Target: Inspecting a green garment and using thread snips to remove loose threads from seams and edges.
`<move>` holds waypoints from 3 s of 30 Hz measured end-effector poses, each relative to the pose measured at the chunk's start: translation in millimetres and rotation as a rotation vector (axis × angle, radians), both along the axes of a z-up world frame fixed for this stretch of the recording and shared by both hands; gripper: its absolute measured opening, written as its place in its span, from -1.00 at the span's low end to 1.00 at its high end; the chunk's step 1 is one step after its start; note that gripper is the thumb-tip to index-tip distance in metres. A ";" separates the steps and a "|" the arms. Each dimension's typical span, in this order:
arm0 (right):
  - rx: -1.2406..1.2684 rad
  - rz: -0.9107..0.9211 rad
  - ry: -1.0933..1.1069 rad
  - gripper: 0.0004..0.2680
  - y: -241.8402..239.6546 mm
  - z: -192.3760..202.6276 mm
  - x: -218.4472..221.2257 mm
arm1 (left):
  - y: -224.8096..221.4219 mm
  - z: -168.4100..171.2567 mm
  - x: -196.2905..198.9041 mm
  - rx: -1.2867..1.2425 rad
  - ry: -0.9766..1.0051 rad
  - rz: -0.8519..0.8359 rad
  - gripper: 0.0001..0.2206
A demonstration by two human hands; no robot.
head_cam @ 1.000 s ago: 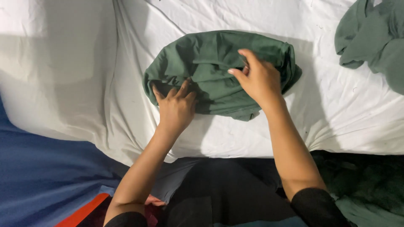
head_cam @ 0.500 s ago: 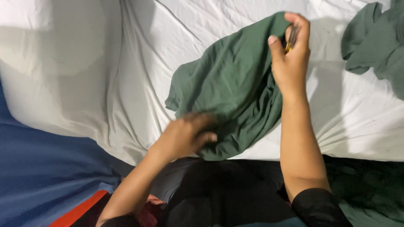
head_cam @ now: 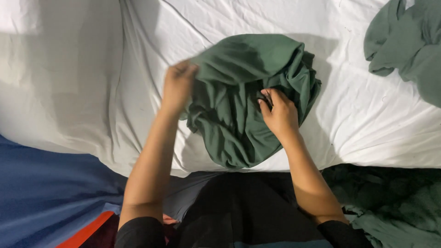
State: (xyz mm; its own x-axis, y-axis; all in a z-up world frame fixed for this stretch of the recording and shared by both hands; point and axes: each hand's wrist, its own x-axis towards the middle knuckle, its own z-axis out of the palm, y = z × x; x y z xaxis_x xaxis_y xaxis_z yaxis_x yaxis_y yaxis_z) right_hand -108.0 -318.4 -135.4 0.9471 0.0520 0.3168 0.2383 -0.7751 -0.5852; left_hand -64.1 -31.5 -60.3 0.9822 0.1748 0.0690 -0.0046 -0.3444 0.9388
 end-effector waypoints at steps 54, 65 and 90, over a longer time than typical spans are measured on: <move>-0.229 0.227 0.082 -0.85 35.8 103.9 0.4 | -23.6 6.6 -67.1 0.951 -0.023 -0.064 -0.60; -0.198 0.109 0.113 -0.86 17.7 71.0 17.1 | -24.8 68.6 -56.3 0.415 -0.631 -0.114 -0.84; 0.135 -0.092 0.108 -0.64 8.1 120.0 1.8 | -20.5 66.9 -56.4 -0.722 -0.134 0.033 -0.89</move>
State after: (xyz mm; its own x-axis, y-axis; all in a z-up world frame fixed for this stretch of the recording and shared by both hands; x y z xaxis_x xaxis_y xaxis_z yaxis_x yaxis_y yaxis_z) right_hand -106.2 -310.3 -15.4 0.9746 -0.0724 0.2118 0.1008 -0.7031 -0.7039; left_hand -120.5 -52.0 6.6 0.9669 0.2514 0.0446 -0.1355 0.3574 0.9241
